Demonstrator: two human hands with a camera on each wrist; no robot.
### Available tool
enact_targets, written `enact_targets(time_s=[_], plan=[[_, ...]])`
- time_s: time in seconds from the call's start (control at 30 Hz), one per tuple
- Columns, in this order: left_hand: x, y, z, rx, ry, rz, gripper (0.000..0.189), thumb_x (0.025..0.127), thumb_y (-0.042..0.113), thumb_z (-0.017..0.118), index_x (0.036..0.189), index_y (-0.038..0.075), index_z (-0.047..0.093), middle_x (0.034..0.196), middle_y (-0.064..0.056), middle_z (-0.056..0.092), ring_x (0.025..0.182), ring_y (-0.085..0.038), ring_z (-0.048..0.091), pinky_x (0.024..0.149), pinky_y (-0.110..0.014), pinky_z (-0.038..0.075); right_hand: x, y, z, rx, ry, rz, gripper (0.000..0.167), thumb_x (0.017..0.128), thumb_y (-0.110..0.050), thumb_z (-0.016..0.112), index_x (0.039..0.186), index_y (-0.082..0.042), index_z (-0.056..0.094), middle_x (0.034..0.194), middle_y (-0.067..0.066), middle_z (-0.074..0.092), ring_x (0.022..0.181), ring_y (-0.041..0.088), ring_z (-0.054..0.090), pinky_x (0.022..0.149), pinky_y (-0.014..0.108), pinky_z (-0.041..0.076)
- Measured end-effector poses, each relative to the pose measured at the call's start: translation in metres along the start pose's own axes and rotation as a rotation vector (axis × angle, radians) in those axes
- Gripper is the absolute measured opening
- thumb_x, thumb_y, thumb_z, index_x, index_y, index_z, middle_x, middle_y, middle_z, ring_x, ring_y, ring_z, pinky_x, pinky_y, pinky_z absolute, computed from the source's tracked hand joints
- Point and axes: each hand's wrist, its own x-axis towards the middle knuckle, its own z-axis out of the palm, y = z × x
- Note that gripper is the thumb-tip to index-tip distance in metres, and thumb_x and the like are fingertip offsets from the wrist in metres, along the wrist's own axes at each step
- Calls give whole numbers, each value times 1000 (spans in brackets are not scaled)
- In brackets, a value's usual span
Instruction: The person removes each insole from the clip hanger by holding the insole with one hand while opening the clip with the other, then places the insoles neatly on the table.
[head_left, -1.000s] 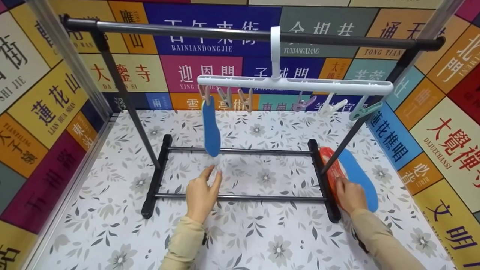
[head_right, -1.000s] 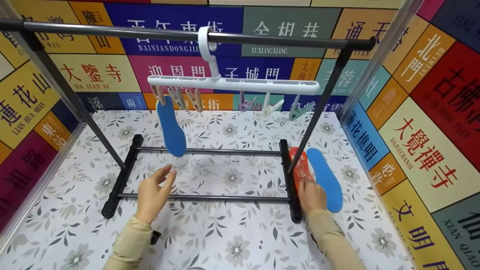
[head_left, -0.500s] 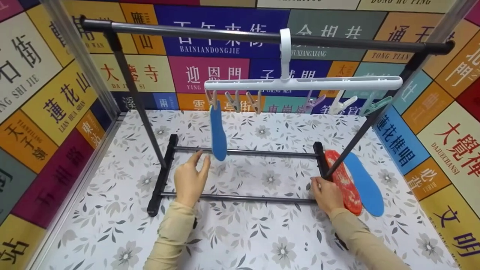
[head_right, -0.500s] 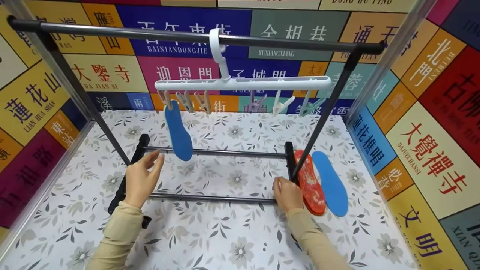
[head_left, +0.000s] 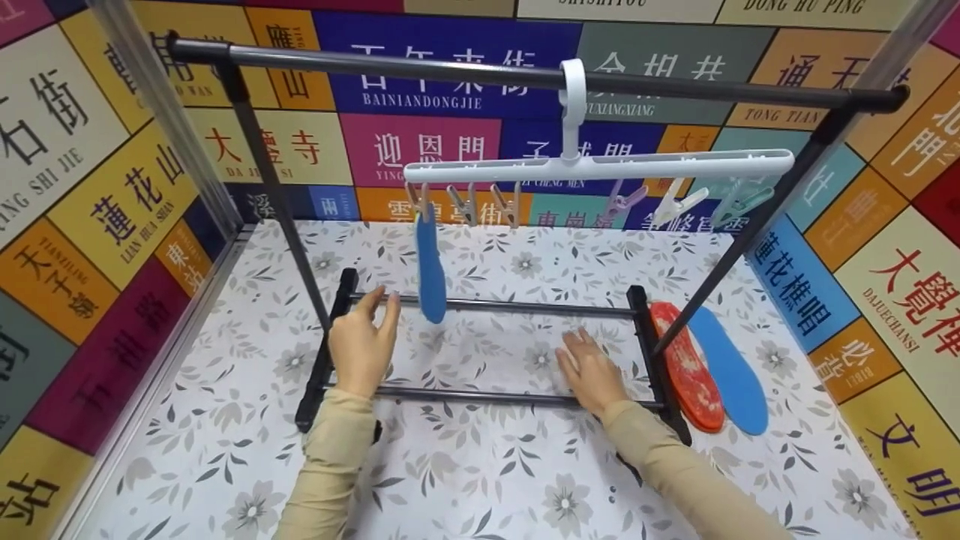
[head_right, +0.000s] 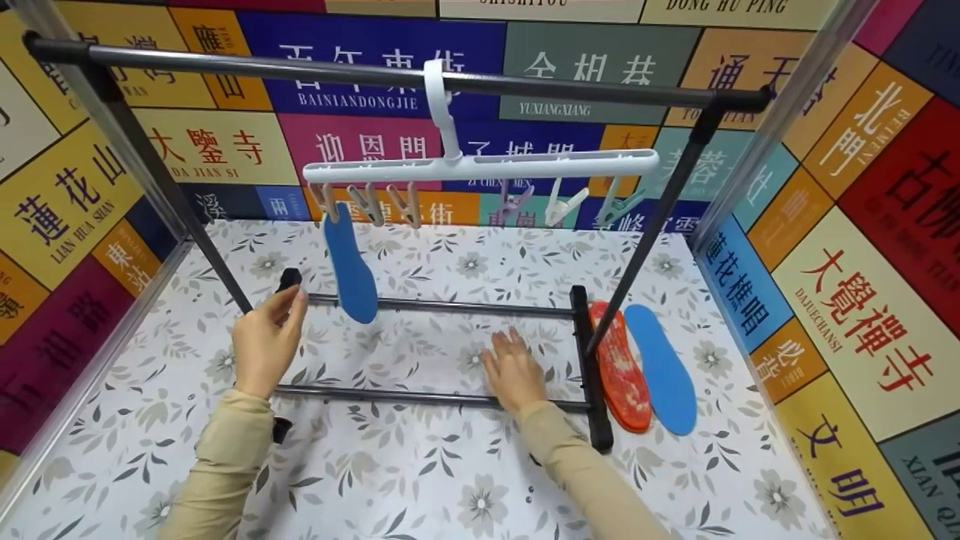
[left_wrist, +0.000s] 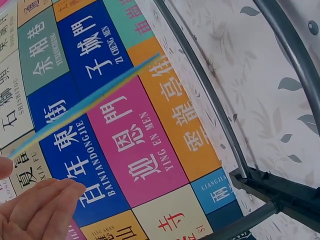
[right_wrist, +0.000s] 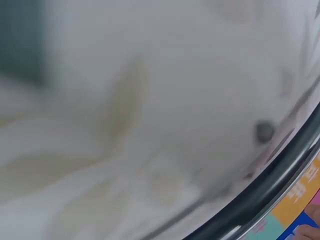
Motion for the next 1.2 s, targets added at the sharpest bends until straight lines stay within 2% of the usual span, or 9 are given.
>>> enact_targets(time_s=[0.27,0.4,0.67,0.73,0.87,1.0,1.1,1.2], plan=[[6,0,2,-65,13,-39,36,97,33,62,116,5,73,104,-15,75,84,-34,74,79,-49,56,10,-40,23,-17,-77,-44,54,102,-39,52,142,-2,51,149,17,48,144,34,37,113,54,34],[11,0,2,-90,21,-37,34,97,30,62,117,3,72,102,-18,75,85,-33,74,79,-48,56,17,-58,32,-23,-117,-69,63,101,-48,50,146,-3,45,154,15,40,147,33,30,116,51,30],[17,-4,3,-146,49,-40,33,97,26,62,115,1,72,105,-18,74,89,-33,74,81,-47,57,28,-87,47,-118,-123,-210,71,99,-52,50,150,-4,39,156,18,34,148,36,28,120,49,22],[18,-4,3,-135,56,-48,32,97,27,63,115,2,72,104,-17,75,85,-33,74,79,-47,56,32,-96,51,-131,-126,-232,74,99,-52,50,151,-2,37,157,20,33,148,36,27,121,48,21],[22,-3,2,-101,69,-63,33,97,29,63,115,4,73,96,-16,76,67,-31,70,71,-47,54,38,-114,58,-134,-148,-202,83,97,-57,51,153,0,30,159,18,30,150,32,22,122,43,19],[28,-1,1,-68,95,-71,33,97,30,61,116,5,73,82,-17,74,47,-28,53,60,-46,48,46,-133,63,-137,-158,-187,89,94,-61,51,153,1,28,159,18,30,150,33,22,123,41,16],[31,1,0,-60,98,-75,35,98,31,60,117,4,72,76,-17,72,46,-27,45,56,-45,43,51,-147,66,-137,-146,-190,92,92,-64,52,152,2,30,159,19,31,150,34,24,123,41,16],[33,5,0,-65,86,-79,37,99,32,58,118,4,71,81,-19,73,49,-30,51,57,-46,44,55,-157,67,-130,-123,-175,96,90,-66,54,152,3,30,158,20,31,150,32,25,123,41,17]])
